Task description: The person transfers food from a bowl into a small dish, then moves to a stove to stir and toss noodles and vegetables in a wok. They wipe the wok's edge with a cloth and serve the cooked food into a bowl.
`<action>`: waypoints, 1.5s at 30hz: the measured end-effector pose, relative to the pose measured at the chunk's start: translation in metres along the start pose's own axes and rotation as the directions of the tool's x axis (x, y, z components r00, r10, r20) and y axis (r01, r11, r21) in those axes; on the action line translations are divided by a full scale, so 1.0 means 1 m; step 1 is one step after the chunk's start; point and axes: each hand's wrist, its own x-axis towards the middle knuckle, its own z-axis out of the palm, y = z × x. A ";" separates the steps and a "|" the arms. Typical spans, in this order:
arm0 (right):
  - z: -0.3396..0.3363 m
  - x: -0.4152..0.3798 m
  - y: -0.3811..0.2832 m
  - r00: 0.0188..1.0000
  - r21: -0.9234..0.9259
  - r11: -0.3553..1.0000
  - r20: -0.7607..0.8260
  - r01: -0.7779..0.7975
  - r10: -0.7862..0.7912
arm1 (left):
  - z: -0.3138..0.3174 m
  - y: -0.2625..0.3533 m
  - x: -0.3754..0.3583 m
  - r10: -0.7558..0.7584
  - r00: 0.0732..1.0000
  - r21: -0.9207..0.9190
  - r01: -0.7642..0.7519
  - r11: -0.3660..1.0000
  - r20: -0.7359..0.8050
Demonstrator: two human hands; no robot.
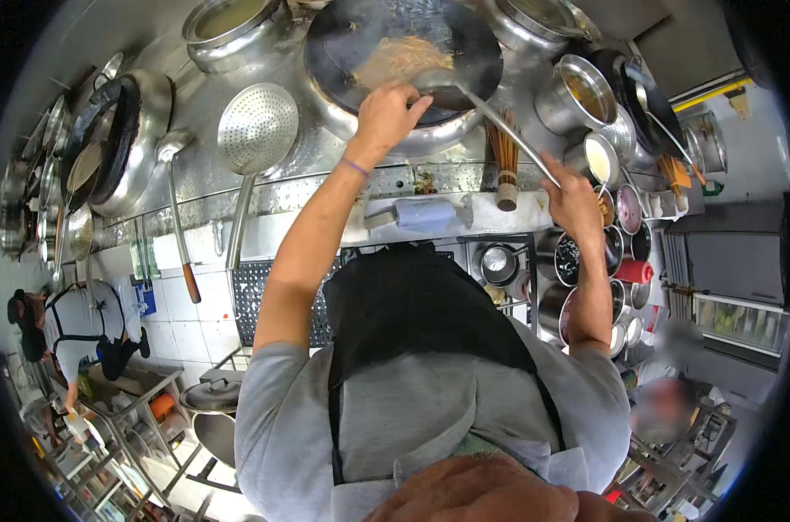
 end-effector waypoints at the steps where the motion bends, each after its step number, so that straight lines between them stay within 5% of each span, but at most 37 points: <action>1: -0.006 -0.003 -0.009 0.997 -0.027 0.999 0.066 -0.033 0.035 | 0.005 -0.001 0.006 -0.060 0.996 0.064 0.056 0.996 0.059; 3: 0.012 0.012 -0.023 0.994 -0.039 0.998 0.103 -0.044 0.048 | 0.016 0.000 0.014 -0.178 0.969 0.196 0.144 0.970 0.169; 6: 0.036 0.033 -0.051 0.979 -0.125 0.982 0.124 -0.144 0.159 | 0.031 -0.005 0.004 -0.120 0.989 0.270 0.092 0.959 0.088; 12: -0.022 0.033 -0.062 0.966 -0.115 0.984 0.203 -0.138 0.159 | -0.032 0.063 -0.019 0.059 0.992 0.161 -0.077 0.984 0.112; 18: 0.018 0.074 -0.068 0.969 -0.189 0.969 0.158 -0.161 0.192 | -0.015 0.036 -0.015 -0.024 0.995 0.208 0.003 0.978 0.098; 23: 0.046 0.072 -0.046 0.982 0.022 0.987 -0.107 -0.157 0.159 | -0.003 0.026 -0.079 0.129 0.988 0.150 -0.140 0.979 0.083; 25: 0.073 0.048 -0.020 0.966 0.184 0.979 -0.224 -0.088 0.129 | -0.007 0.023 -0.061 0.036 0.994 0.263 -0.061 0.963 0.102; 26: 0.067 0.042 -0.034 0.964 0.236 0.951 -0.123 -0.202 0.235 | -0.007 0.020 -0.046 0.039 0.999 0.156 -0.041 0.987 0.016; 29: 0.130 0.042 -0.014 0.961 0.447 0.891 -0.204 -0.077 0.186 | 0.011 -0.008 -0.009 0.043 0.999 0.167 -0.040 0.985 -0.017; 35: 0.158 0.052 -0.021 0.943 0.363 0.929 -0.276 -0.076 0.185 | 0.016 -0.012 -0.003 0.091 0.990 0.153 -0.107 0.982 0.108; 38: 0.137 0.070 -0.009 0.949 0.224 0.975 -0.305 -0.014 0.084 | 0.014 0.003 -0.032 0.037 0.994 -0.033 -0.041 0.999 -0.106; 41: 0.110 0.105 -0.026 0.966 0.111 0.993 -0.258 0.032 -0.002 | 0.005 0.030 -0.066 0.008 0.969 -0.013 -0.012 1.000 -0.247; 45: 0.102 0.154 -0.066 0.996 -0.142 0.989 -0.078 0.036 -0.048 | 0.010 0.023 -0.101 -0.077 0.976 -0.043 0.069 0.997 -0.203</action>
